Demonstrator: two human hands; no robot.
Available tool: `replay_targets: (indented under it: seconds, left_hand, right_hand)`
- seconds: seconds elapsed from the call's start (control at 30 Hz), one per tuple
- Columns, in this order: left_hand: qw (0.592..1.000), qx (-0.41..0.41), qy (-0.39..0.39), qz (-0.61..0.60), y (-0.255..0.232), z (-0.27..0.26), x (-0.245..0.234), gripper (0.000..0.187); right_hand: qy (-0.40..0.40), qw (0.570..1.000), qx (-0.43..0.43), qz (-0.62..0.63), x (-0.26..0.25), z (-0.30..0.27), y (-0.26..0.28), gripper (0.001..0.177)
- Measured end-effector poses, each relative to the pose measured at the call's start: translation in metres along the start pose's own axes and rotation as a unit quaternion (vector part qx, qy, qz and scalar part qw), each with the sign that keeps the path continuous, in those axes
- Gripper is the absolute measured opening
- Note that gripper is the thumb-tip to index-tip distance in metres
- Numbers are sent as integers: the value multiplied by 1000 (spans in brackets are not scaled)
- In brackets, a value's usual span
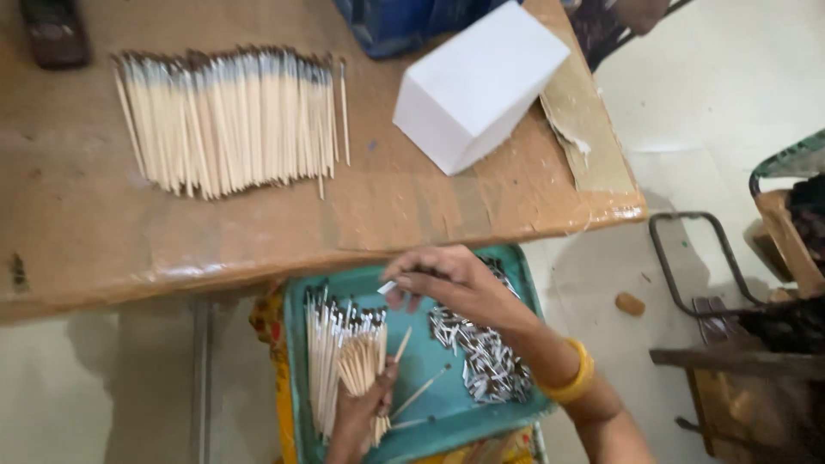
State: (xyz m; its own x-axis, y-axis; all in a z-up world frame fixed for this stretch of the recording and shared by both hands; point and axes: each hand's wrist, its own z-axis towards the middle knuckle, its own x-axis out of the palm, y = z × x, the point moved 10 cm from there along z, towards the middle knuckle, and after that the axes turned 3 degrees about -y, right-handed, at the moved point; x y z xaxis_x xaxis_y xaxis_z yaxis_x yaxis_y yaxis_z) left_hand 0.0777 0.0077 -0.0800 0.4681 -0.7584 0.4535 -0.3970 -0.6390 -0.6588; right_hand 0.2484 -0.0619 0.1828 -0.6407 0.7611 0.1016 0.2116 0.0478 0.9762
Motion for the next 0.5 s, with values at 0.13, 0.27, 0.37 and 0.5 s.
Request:
replay_targets:
  seconds: [0.13,0.27,0.37,0.5]
  left_hand:
    - [1000,-1,8,-3,17,18,-5,28]
    - [999,-20,9,31,28,39,-21,24]
    - [998,-15,15,51,39,49,-24,23]
    - [999,-11,20,43,51,65,-31,24]
  right_hand:
    - [34,891,-272,-363,39,89,89,16]
    - [-83,786,-329,-517,35,223,130,14]
    - [-181,710,-344,-587,26,267,159,17]
    - [-127,723,-469,-492,59,199,185,33]
